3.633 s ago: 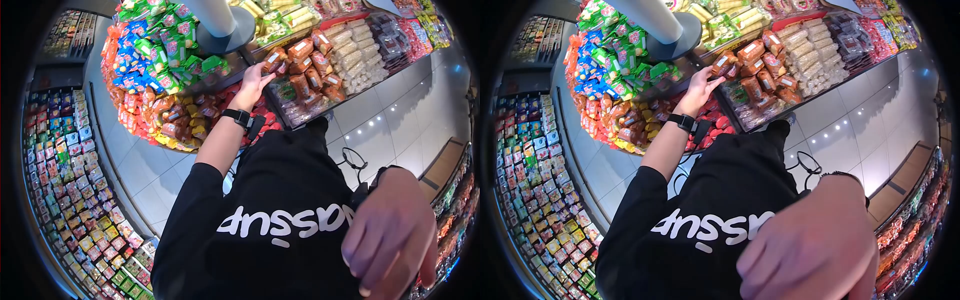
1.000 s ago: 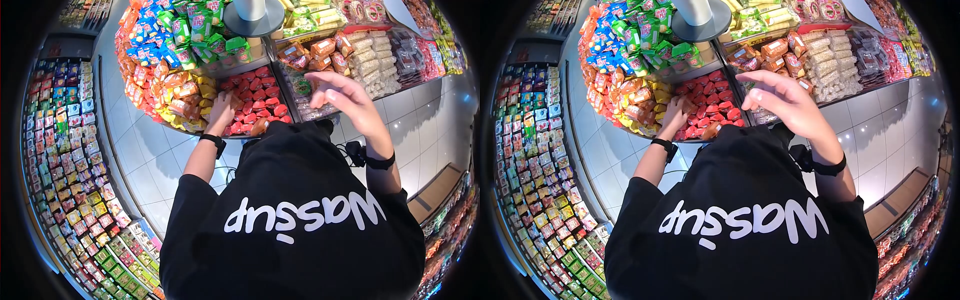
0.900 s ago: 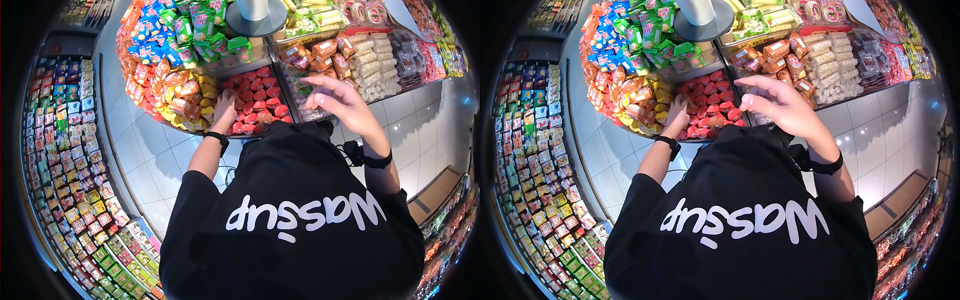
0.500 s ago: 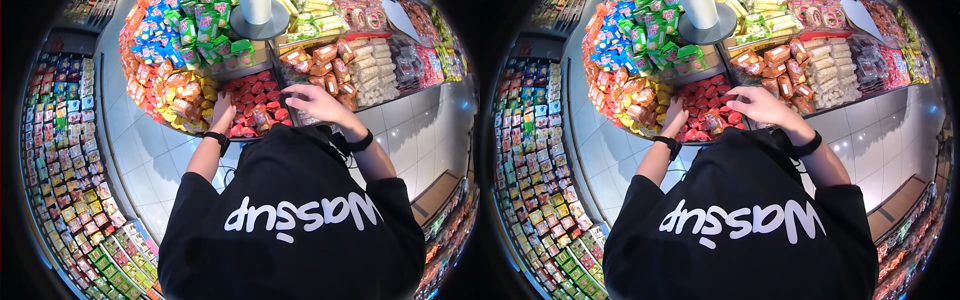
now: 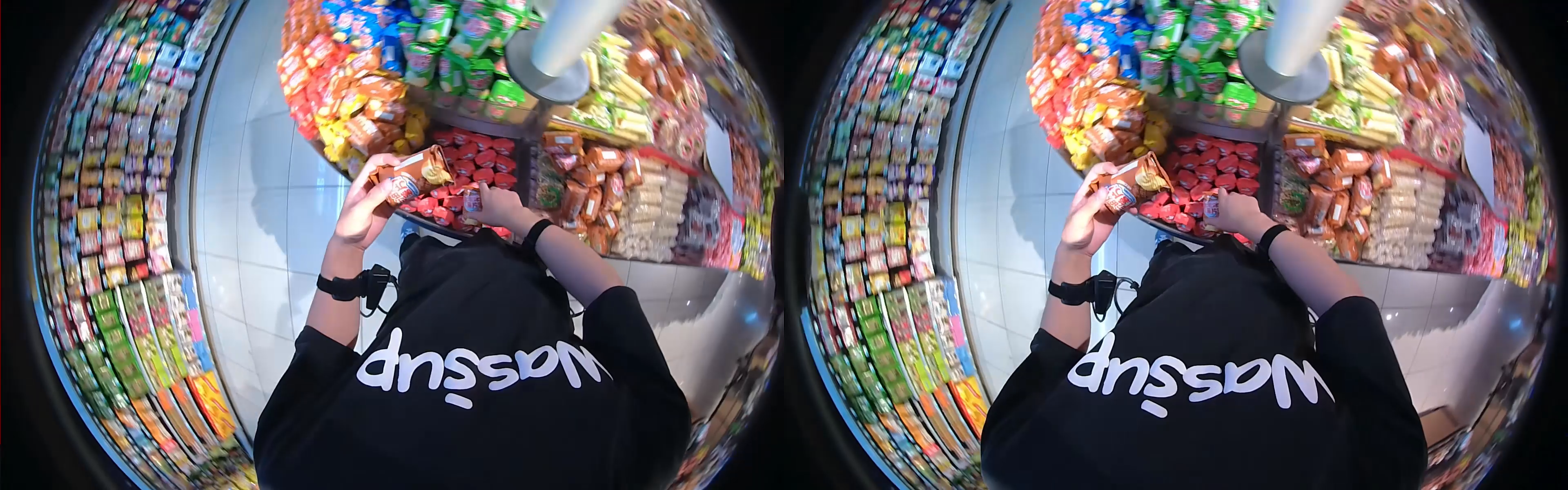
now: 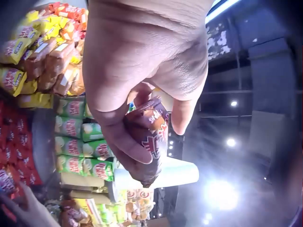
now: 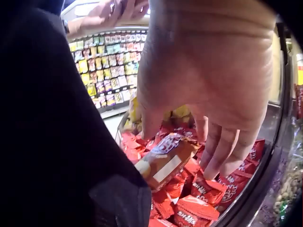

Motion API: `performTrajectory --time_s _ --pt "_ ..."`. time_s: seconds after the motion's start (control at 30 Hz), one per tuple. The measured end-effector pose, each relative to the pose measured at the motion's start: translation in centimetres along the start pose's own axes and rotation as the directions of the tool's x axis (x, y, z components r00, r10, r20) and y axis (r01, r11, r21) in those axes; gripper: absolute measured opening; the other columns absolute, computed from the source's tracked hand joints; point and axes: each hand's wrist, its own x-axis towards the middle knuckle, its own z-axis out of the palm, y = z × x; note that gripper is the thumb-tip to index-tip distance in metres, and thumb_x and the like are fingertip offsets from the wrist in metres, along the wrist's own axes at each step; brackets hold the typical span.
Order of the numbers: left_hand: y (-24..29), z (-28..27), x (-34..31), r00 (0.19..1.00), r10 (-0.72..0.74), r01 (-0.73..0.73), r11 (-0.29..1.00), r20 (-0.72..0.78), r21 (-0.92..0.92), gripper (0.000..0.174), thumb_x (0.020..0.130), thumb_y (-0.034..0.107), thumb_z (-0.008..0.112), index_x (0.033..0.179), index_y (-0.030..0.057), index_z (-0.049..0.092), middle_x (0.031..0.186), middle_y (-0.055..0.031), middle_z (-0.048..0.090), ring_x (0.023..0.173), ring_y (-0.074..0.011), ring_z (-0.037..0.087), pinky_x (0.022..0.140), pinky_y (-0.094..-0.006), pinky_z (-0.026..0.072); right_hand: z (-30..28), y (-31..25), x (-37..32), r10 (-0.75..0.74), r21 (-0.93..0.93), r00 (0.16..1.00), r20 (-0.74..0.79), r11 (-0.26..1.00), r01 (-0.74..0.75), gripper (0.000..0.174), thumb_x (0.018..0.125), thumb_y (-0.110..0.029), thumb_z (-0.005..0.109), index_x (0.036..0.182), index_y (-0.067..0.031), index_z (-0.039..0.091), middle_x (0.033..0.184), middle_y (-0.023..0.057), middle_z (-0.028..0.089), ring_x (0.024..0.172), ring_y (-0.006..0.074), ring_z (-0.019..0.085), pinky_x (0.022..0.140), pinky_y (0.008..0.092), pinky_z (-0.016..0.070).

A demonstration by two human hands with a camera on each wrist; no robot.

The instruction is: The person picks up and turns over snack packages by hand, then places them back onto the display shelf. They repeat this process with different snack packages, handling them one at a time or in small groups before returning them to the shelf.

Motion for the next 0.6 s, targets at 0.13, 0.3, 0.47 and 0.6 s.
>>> performTrajectory --time_s 0.13,0.3,0.47,0.6 --pt "1.6 1.6 -2.2 0.981 0.183 -0.152 0.936 -0.069 0.318 0.042 0.093 0.006 0.06 0.132 0.0036 0.046 0.134 -0.0152 0.053 0.12 -0.0247 0.057 0.09 -0.0376 0.0555 1.9 -0.4 1.6 0.013 -0.01 1.0 0.005 1.0 -0.013 0.095 0.077 -0.062 0.07 0.141 0.0003 0.037 0.104 0.0229 0.069 0.095 0.0372 0.069 0.081 0.0467 0.0556" --pt "3.0 2.8 -3.3 0.956 0.293 -0.258 0.826 0.01 0.501 0.052 0.085 -0.003 0.066 0.133 0.0003 0.047 0.134 -0.0139 0.054 0.125 -0.0227 0.054 0.103 -0.0353 0.0468 3.2 -0.9 1.8 -0.013 0.074 0.997 -0.069 0.997 0.019 0.092 0.074 -0.049 0.076 0.139 0.0021 0.034 0.096 0.0245 0.069 0.091 0.0396 0.069 0.078 0.0469 0.0558" --pt "4.3 4.4 -3.4 0.97 0.243 -0.226 0.837 0.033 0.499 0.05 0.083 0.002 0.071 0.129 -0.0013 0.05 0.131 -0.0134 0.057 0.123 -0.0212 0.055 0.106 -0.0363 0.0425 5.4 0.1 3.4 -0.075 0.208 0.991 -0.115 0.973 0.098 0.086 0.067 -0.039 0.079 0.13 0.0056 0.04 0.102 0.0264 0.067 0.092 0.0409 0.068 0.08 0.0462 0.0555" --pt "4.8 5.5 -3.1 0.967 0.252 -0.238 0.838 0.039 0.491 0.05 0.083 0.003 0.071 0.129 -0.0013 0.052 0.131 -0.0134 0.057 0.124 -0.0212 0.054 0.106 -0.0365 0.0419 6.6 0.4 4.2 -0.097 0.155 0.991 -0.089 0.982 0.11 0.076 0.065 -0.036 0.08 0.12 0.0059 0.048 0.101 0.0266 0.067 0.094 0.0397 0.068 0.082 0.0455 0.0552"
